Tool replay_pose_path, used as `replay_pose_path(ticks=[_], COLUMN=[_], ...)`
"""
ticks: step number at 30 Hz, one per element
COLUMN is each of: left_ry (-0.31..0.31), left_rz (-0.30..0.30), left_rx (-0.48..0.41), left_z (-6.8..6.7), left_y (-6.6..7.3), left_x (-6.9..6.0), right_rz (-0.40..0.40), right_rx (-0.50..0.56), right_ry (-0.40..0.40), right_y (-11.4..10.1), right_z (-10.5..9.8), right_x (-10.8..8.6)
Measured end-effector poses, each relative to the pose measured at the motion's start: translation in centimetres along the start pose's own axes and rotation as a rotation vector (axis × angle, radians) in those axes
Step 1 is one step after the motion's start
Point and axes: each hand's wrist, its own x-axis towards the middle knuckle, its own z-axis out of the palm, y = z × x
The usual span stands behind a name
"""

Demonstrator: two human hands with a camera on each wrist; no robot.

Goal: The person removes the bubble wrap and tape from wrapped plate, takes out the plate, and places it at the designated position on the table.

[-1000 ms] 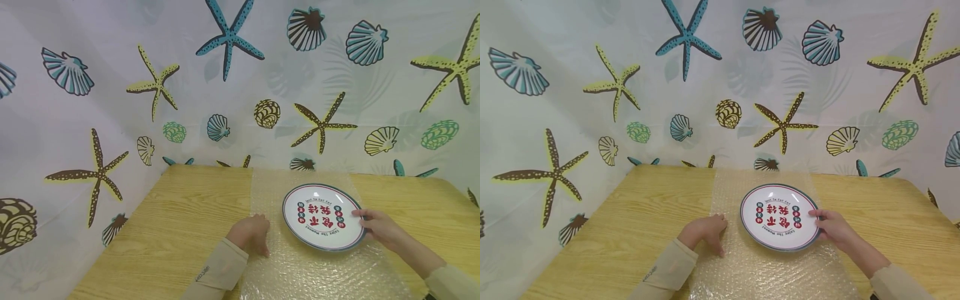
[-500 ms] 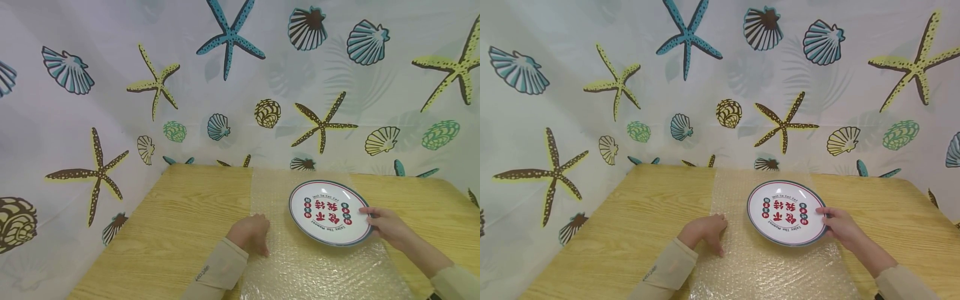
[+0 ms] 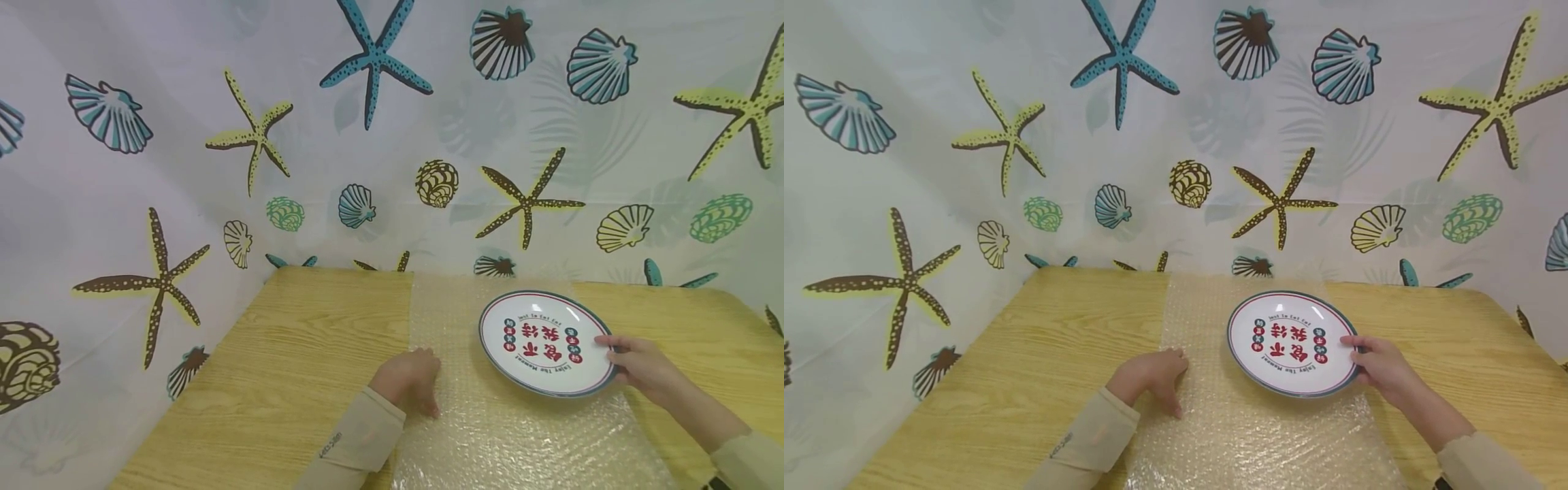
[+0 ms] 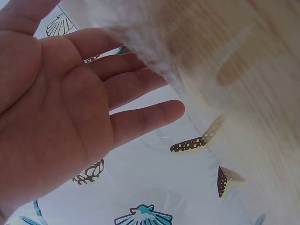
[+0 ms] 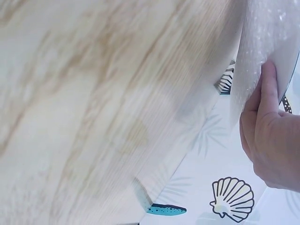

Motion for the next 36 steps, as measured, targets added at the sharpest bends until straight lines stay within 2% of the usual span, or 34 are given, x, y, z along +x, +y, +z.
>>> replay_pose_path(ticks=[17,25,36], left_ry=[-0.029,-0.017,0.012], left_rz=[-0.003,-0.01,0.003], left_rx=[-0.057,-0.04,0.008], left_z=[-0.1,-0.1,0.0], left_y=[-0.1,-0.1,-0.1], left_x=[0.1,0.1,0.0], right_rz=[0.017,0.048,0.031], right_rx=[-0.059,-0.036,-0.016], right_ry=[0.058,0.068,0.069], right_y=[0.2,0.3,0.5], right_z=[-0.9,-1.4,-2.0], right_x=[0.1,0.1,-0.1])
